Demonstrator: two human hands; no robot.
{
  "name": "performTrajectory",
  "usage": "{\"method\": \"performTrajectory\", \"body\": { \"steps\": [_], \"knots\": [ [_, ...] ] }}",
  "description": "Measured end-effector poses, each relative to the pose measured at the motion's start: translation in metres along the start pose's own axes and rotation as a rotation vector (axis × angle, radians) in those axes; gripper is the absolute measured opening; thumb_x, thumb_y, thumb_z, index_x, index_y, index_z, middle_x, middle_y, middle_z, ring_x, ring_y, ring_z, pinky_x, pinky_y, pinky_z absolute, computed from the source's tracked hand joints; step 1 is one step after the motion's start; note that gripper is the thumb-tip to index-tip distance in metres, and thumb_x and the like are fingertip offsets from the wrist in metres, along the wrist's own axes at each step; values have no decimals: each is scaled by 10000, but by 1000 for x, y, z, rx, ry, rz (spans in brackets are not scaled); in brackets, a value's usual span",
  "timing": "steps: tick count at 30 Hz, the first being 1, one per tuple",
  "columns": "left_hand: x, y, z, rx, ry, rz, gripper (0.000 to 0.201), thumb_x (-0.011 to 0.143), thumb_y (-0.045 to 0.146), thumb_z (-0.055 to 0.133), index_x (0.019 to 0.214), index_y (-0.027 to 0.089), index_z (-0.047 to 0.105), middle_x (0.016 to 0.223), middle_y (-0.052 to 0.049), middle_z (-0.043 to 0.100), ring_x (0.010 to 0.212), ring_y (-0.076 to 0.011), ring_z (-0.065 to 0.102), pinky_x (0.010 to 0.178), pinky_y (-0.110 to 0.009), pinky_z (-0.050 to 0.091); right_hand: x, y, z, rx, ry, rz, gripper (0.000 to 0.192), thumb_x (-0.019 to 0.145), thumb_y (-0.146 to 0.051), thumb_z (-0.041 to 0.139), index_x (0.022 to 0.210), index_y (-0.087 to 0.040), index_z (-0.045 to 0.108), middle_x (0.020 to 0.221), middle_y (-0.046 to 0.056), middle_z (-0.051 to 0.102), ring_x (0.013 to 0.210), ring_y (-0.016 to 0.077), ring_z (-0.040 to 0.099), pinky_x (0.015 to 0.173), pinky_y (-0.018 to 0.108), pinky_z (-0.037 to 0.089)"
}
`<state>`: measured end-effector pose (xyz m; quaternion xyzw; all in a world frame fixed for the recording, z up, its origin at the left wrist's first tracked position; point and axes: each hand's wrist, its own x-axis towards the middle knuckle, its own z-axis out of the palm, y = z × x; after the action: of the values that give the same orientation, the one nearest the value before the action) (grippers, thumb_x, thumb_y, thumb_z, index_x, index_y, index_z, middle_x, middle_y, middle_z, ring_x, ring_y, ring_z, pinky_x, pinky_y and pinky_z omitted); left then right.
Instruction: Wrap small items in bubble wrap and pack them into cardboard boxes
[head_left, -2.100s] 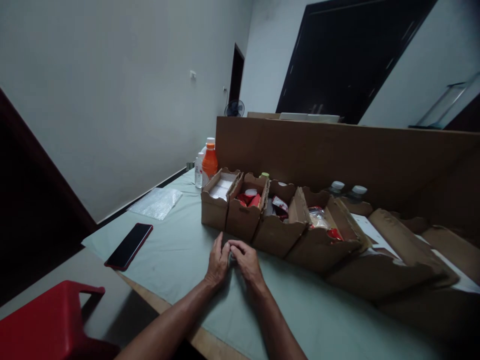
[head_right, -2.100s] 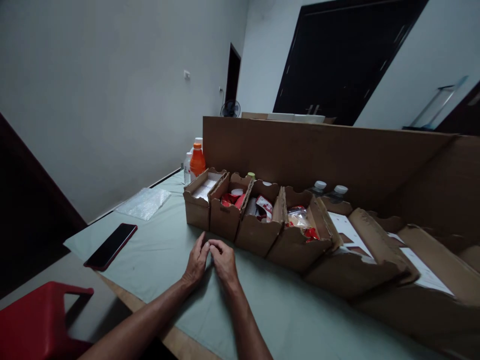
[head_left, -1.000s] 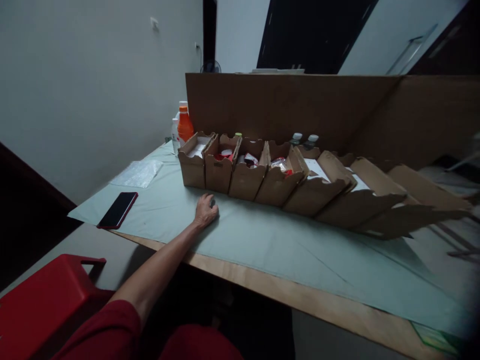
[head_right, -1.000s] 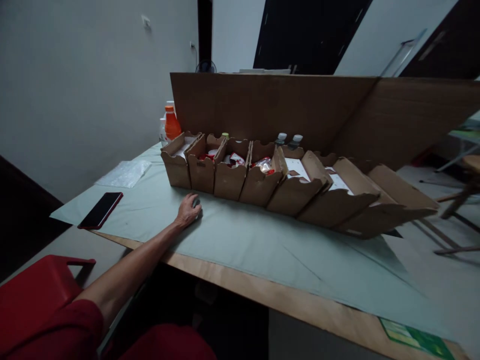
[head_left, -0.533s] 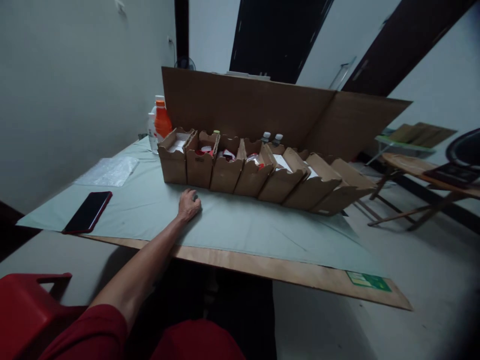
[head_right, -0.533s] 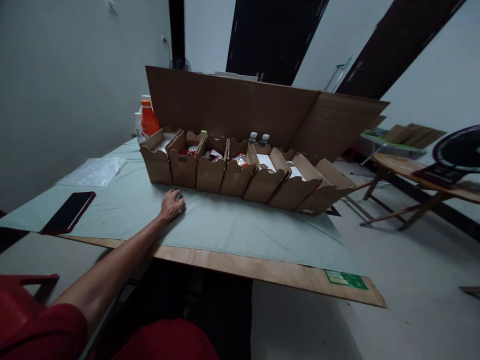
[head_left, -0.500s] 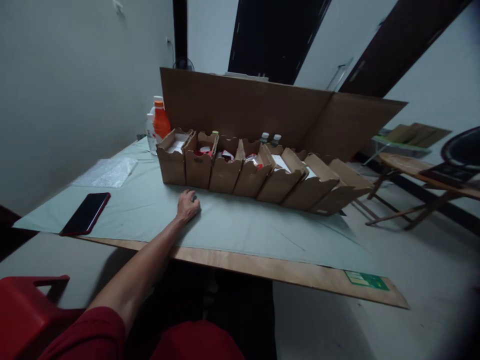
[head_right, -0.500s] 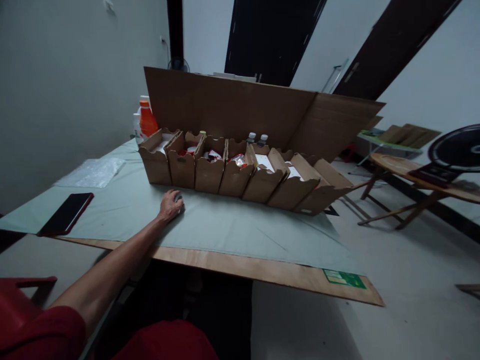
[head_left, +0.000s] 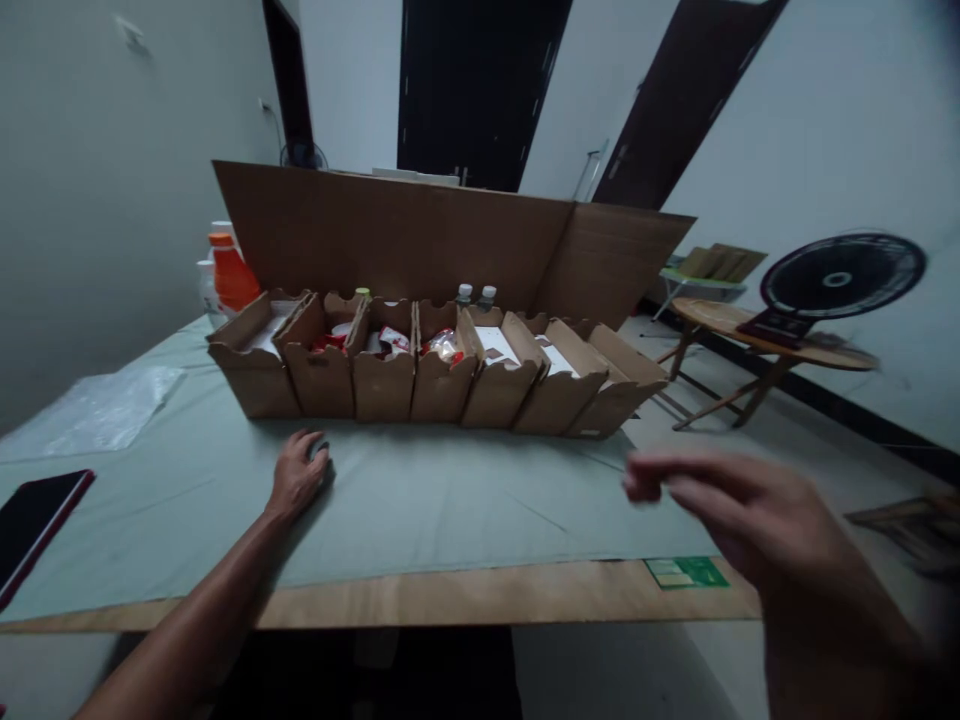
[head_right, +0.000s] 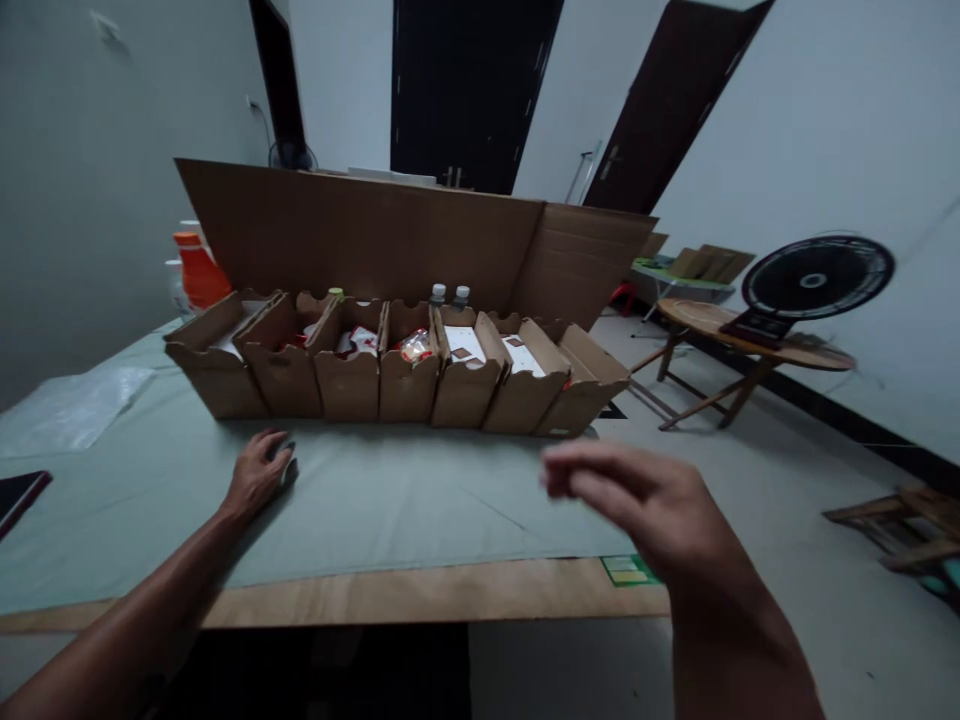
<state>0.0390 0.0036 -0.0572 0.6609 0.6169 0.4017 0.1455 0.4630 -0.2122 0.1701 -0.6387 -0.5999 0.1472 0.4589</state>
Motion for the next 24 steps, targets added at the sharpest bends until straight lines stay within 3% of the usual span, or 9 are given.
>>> {"method": "performTrajectory", "body": {
  "steps": [2, 5, 8, 10, 14, 19, 24],
  "knots": [
    [-1, 0, 0, -7, -8, -1, 430, 773, 397, 484, 1032, 150, 722, 1205, -156, 654, 1182, -333, 605, 1022, -484, 502, 44, 24, -8, -71, 64, 29, 349, 824, -518, 620, 961, -228, 758, 857, 82, 754, 780, 229, 691, 699, 358, 572],
    [-3, 0, -1, -11, -27, -3, 486, 759, 467, 480, 1017, 135, 723, 1207, -177, 651, 1160, -354, 616, 978, -499, 525, 112, 63, -20, -450, 100, 109, 445, 863, -436, 480, 1090, -136, 717, 1036, 146, 751, 927, 266, 688, 784, 377, 556],
    [-4, -1, -2, -8, -45, -14, 480, 758, 513, 496, 999, 168, 725, 1198, -150, 663, 1129, -338, 635, 907, -461, 559, 165, 96, -28, -619, -4, 144, 391, 812, -315, 486, 1067, -148, 731, 1094, 131, 747, 1004, 287, 676, 858, 389, 536],
    [-4, -1, -2, 0, -56, -24, 463, 762, 524, 504, 994, 189, 724, 1181, -132, 675, 1111, -328, 646, 873, -441, 568, 185, 112, -33, -682, -159, 140, 345, 753, -256, 528, 1005, -201, 755, 1067, 72, 764, 1003, 266, 684, 855, 348, 537],
    [-5, -2, -3, 19, -67, -36, 462, 763, 548, 512, 988, 204, 723, 1159, -125, 693, 1082, -328, 658, 883, -448, 565, 193, 132, -38, -813, -422, 135, 434, 651, -188, 607, 1044, -277, 769, 1073, -1, 778, 1011, 260, 695, 849, 329, 524],
    [-7, -2, -6, 57, -96, -63, 470, 773, 565, 502, 1000, 218, 722, 1179, -108, 697, 1101, -329, 654, 895, -435, 565, 173, 151, -35, -991, -373, 202, 513, 728, -134, 542, 1179, -273, 742, 1120, 89, 765, 1110, 336, 667, 936, 448, 458],
    [-6, 0, -8, 97, -129, -79, 471, 747, 562, 504, 986, 221, 724, 1167, -104, 715, 1092, -345, 666, 899, -451, 569, 165, 145, -36, -936, -360, 163, 448, 768, -165, 571, 1155, -299, 755, 1089, 61, 774, 1075, 312, 680, 904, 379, 461]
  ]
}}
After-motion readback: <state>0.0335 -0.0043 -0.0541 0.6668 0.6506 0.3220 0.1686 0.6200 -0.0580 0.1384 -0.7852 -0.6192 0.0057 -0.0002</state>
